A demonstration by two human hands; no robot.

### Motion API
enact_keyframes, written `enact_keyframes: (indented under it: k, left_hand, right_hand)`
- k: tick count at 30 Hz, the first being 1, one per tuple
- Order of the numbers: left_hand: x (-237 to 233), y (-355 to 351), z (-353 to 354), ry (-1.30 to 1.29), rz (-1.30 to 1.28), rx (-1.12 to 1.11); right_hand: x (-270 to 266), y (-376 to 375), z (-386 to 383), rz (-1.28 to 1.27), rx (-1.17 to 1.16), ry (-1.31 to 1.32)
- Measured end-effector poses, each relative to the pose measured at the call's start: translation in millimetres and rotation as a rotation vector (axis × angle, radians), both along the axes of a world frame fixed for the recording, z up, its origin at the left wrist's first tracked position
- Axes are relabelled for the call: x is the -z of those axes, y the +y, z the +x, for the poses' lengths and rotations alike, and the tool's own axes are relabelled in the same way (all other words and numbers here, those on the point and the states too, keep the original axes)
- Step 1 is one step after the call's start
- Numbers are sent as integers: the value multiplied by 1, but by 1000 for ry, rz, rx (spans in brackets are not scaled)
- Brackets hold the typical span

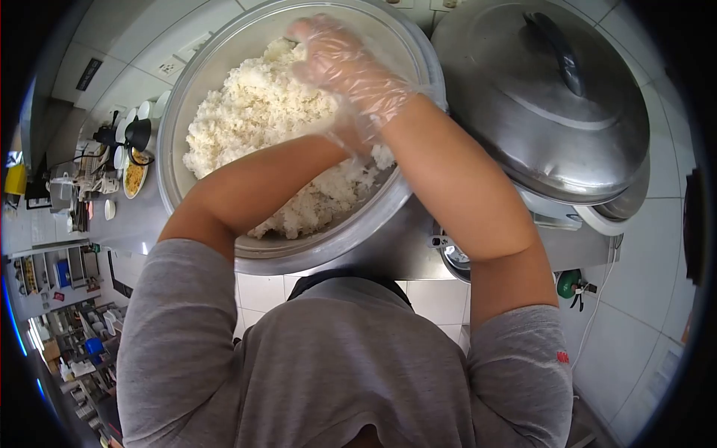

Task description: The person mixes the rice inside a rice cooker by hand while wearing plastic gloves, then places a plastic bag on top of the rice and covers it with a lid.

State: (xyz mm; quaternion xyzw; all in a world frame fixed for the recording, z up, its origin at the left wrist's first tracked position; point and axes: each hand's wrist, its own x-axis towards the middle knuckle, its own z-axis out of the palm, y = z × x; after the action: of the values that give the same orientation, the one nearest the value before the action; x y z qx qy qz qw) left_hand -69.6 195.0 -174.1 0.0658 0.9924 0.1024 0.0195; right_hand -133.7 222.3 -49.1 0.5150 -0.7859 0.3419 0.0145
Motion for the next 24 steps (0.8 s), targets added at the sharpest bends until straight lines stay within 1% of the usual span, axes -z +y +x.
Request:
enact_keyframes:
  k: [2, 4, 5, 6, 7, 8, 9, 11, 13, 14, 16, 17, 18, 20, 21, 23, 24]
  left_hand:
    - [8, -9, -10, 141, -11, 29]
    - [22, -23, -7, 262, 6, 15]
    - [53, -33, -10, 315, 68, -96]
    - [20, -30, -3, 325, 67, -105]
    - [-44, -22, 15, 34, -20, -12]
    - [-87, -19, 33, -261, -104, 81]
    - [-97, -30, 48, -161, -77, 63]
    - [-120, -60, 66, -146, -115, -56]
    - [-131, -101, 79, -104, -158, -219]
    - [-128, -128, 83, -97, -153, -219]
    - [-106, -181, 85, 106, -89, -276]
    - [-101, -195, 85, 40, -298, -225]
    - [-105, -198, 88, 53, -281, -223]
    - [-128, -192, 92, -372, -140, -481]
    - [-134, -192, 93, -365, -114, -473]
    - [-141, -194, 97, -124, 197, -472]
    - [-143, -201, 98, -116, 232, -476]
  right_hand:
    - [5, 2, -13, 6, 8, 14]
    - [0, 5, -27, 137, 72, -102]
    - [-5, 7, -27, 134, 58, -84]
    - [-7, 11, -23, 118, 106, -96]
    - [-7, 14, -20, 102, 156, -116]
    - [-6, 16, -21, 102, 149, -119]
    - [-6, 16, -23, 101, 127, -120]
    - [-5, 18, -23, 98, 100, -121]
    - [-5, 20, -20, 104, 83, -160]
    - [-2, 18, -19, 107, 85, -152]
    - [3, 9, -15, 559, -18, -225]
    - [-2, 4, -2, 790, -70, -222]
    - [-6, 3, 14, 1024, -118, -219]
    - [18, 11, 26, 953, -139, -752]
    - [22, 7, 38, 975, -121, -745]
    - [25, -3, 63, 1095, -158, -822]
    - [22, -9, 73, 1128, -143, -809]
